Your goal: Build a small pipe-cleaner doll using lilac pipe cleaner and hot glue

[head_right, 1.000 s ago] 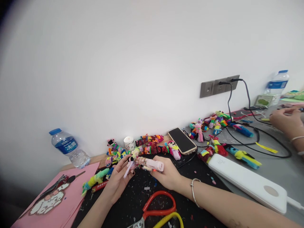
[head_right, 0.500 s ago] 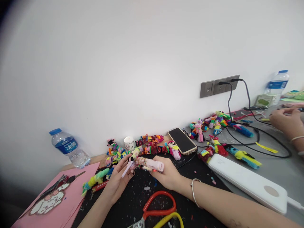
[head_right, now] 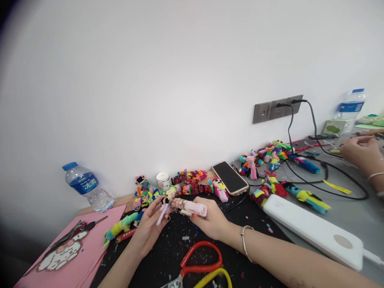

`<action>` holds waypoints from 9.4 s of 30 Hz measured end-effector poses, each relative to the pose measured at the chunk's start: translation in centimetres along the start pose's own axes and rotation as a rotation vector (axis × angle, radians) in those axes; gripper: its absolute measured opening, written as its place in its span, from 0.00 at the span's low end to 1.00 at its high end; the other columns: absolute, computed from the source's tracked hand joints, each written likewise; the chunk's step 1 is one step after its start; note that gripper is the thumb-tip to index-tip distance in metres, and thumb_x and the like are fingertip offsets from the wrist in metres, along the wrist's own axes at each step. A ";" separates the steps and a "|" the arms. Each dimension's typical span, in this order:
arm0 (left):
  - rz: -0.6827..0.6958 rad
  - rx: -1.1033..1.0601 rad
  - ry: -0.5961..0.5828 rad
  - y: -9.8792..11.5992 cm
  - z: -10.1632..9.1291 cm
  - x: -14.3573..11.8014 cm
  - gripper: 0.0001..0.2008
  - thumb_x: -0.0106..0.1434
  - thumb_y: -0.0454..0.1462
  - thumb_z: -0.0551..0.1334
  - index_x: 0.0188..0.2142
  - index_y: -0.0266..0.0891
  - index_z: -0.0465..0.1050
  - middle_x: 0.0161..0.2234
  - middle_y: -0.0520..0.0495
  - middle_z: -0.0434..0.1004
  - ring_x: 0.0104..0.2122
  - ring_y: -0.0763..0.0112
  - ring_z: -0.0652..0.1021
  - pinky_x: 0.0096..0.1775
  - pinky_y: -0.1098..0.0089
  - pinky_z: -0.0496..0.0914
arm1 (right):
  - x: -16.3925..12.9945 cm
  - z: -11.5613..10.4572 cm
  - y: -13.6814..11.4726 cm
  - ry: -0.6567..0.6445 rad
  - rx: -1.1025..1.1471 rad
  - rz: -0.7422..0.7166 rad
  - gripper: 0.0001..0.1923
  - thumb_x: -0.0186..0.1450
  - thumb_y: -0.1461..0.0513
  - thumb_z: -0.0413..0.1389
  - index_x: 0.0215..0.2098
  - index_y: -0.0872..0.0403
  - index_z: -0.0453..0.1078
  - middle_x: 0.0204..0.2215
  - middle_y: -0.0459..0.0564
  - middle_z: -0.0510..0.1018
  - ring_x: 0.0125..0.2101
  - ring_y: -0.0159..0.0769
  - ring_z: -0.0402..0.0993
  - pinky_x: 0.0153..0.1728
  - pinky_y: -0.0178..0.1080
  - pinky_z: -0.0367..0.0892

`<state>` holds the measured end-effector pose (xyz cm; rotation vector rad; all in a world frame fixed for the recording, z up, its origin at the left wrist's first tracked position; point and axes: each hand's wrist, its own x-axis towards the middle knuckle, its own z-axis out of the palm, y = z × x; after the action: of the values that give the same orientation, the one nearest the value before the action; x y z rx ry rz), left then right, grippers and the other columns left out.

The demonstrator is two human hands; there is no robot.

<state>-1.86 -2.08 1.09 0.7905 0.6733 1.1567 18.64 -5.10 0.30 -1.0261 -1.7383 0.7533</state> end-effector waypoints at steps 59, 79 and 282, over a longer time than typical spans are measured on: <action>-0.004 -0.016 0.023 0.1 0.1 0.1 0.16 0.49 0.33 0.70 0.40 0.43 0.76 0.37 0.50 0.76 0.32 0.74 0.76 0.34 0.75 0.69 | 0.0 0.0 -0.3 0.005 -0.014 0.018 0.09 0.60 0.64 0.54 0.25 0.53 0.58 0.20 0.40 0.60 0.21 0.28 0.54 0.22 0.31 0.53; 0.024 -0.153 -0.013 0.0 -0.9 0.4 0.21 0.50 0.31 0.69 0.45 0.43 0.73 0.34 0.51 0.73 0.24 0.81 0.71 0.30 0.76 0.72 | 0.1 -0.2 -0.1 0.038 -0.490 -0.051 0.12 0.62 0.65 0.49 0.45 0.53 0.62 0.40 0.51 0.72 0.37 0.42 0.67 0.38 0.42 0.58; -0.182 0.044 -0.318 -0.7 0.4 -1.3 0.15 0.54 0.31 0.66 0.43 0.39 0.73 0.31 0.49 0.70 0.27 0.78 0.69 0.30 0.74 0.64 | -0.5 0.2 -1.2 -0.027 -0.435 -0.281 0.13 0.67 0.65 0.41 0.23 0.53 0.55 0.21 0.45 0.64 0.24 0.33 0.58 0.26 0.35 0.57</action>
<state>-1.50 -3.56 0.80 0.9080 0.4945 0.8302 18.19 -6.09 0.97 -1.0226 -2.0674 0.2146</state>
